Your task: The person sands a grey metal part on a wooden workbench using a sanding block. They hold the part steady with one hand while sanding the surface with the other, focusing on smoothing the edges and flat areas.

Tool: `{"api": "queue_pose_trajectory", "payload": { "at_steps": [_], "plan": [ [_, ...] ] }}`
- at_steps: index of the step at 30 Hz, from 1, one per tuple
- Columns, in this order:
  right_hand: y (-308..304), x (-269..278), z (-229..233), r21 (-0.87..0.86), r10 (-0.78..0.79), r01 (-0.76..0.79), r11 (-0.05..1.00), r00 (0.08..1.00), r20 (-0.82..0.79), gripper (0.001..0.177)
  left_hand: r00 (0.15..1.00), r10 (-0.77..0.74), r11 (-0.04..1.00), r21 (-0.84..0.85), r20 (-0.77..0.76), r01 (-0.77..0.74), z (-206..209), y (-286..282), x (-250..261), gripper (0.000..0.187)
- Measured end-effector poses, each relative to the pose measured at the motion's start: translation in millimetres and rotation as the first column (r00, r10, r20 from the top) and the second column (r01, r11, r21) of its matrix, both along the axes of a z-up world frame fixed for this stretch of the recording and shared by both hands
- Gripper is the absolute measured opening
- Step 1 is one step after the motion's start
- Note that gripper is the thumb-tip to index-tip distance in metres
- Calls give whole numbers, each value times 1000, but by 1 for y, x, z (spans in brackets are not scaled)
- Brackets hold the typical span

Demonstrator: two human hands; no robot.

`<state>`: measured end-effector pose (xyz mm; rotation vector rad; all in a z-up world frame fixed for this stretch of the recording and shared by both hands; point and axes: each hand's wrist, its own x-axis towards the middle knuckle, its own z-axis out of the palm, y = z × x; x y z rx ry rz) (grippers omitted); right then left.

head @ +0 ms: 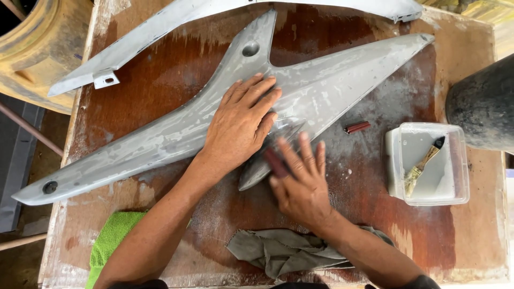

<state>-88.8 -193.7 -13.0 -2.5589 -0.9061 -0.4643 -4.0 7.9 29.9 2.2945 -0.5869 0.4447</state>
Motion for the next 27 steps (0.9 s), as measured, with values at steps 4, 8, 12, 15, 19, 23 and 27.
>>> {"api": "queue_pose_trajectory", "payload": {
  "at_steps": [4, 8, 12, 15, 19, 23, 27],
  "plan": [
    [2, -7, 1, -49, 41, -46, 998, 993, -110, 31, 1000, 1, 1000, 1, 17, -1, -4, 0, 1, 35],
    [-6, 11, 8, -73, -178, 178, 981, 984, 14, 41, 1000, -15, 1000, 13, 22, 15, -9, 1, 2, 38],
    [-11, 16, 23, -37, -203, 202, 979, 979, -12, 38, 1000, -18, 1000, 4, 11, 18, -7, 0, 1, 37],
    [-12, 19, 18, -21, -156, 156, 988, 988, 24, 39, 999, -13, 1000, 9, 41, 12, -9, 0, 1, 37],
    [-5, 14, 9, 18, -16, 15, 1000, 1000, 19, 32, 998, 4, 1000, 24, 61, -6, -15, 0, 2, 37],
    [-9, 22, 5, 38, -13, 11, 999, 999, 48, 31, 999, -1, 1000, 26, 49, 0, -15, 0, 2, 37],
    [-8, 31, 22, 60, -74, 70, 996, 995, 72, 28, 999, -8, 1000, 26, 35, 7, -10, 1, 0, 38]
  ]
}}
